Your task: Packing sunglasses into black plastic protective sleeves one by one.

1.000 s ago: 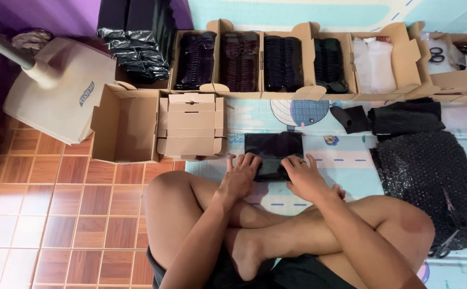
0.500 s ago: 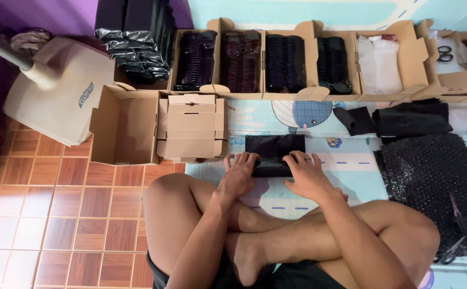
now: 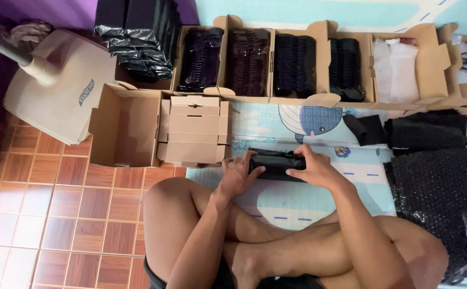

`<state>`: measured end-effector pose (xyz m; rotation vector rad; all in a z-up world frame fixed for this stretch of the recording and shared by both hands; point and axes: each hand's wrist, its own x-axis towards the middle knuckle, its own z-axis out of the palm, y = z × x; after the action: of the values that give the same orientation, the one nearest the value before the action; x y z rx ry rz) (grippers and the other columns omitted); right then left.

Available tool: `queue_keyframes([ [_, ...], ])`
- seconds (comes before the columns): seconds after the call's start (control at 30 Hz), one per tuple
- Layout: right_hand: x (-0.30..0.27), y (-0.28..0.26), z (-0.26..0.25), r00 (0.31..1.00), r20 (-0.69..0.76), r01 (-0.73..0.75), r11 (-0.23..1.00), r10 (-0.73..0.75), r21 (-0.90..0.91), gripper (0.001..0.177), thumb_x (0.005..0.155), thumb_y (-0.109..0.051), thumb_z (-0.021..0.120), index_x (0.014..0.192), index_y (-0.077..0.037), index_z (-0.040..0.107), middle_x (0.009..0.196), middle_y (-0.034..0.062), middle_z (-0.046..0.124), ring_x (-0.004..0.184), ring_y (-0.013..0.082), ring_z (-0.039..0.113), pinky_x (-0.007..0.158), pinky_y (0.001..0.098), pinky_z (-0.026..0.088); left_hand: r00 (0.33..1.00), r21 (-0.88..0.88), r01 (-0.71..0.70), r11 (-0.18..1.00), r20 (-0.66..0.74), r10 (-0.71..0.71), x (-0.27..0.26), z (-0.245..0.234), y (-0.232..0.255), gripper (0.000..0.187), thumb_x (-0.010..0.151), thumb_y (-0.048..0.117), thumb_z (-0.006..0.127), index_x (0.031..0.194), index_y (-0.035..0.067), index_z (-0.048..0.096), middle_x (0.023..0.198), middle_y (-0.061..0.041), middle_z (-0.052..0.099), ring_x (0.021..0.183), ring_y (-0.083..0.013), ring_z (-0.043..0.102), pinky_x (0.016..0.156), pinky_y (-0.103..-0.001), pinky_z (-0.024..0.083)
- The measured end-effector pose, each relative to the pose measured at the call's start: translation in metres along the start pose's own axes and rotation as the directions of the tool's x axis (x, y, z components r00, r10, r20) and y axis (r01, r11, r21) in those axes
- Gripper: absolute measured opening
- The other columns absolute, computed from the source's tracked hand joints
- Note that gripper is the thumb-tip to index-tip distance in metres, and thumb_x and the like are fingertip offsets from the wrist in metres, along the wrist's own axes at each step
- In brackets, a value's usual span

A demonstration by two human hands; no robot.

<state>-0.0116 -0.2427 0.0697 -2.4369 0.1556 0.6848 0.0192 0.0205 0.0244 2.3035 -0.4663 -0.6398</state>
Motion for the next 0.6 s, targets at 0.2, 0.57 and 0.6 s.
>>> queue_keyframes([
  [0.2,0.035,0.028,0.026,0.988,-0.118,0.083,0.987,-0.1,-0.137,0.054,0.094,-0.043,0.072,0.134,-0.014,0.05,0.139,0.0199,0.053,0.132,0.0477,0.05,0.113,0.0694,0.03,0.984,0.163,0.09,0.983,-0.168,-0.063,0.015,0.014,0.001,0.056,0.101,0.056,0.054,0.139,0.017,0.042,0.136,-0.011,0.051,0.128,-0.0292,0.052,0.11,-0.048,0.034],
  [0.57,0.024,0.017,0.052,0.958,-0.121,0.194,0.899,-0.26,-0.393,0.067,0.089,-0.039,0.077,0.141,-0.017,0.042,0.134,0.0161,0.049,0.13,0.0446,0.045,0.114,0.0705,0.024,0.955,0.5,-0.149,0.853,-0.151,0.256,0.017,0.03,0.016,0.034,0.099,0.016,0.052,0.132,0.024,0.052,0.144,-0.002,0.044,0.139,-0.022,0.036,0.111,-0.049,0.024],
  [0.6,0.023,0.019,0.057,0.952,-0.117,0.196,0.858,-0.282,-0.474,0.081,0.081,-0.036,0.085,0.144,-0.018,0.037,0.136,0.0154,0.047,0.13,0.0429,0.043,0.114,0.0718,0.023,0.958,0.506,-0.14,0.851,-0.15,0.246,0.015,0.029,0.018,0.038,0.097,0.015,0.053,0.134,0.023,0.051,0.147,-0.003,0.044,0.142,-0.0218,0.035,0.112,-0.051,0.023],
])
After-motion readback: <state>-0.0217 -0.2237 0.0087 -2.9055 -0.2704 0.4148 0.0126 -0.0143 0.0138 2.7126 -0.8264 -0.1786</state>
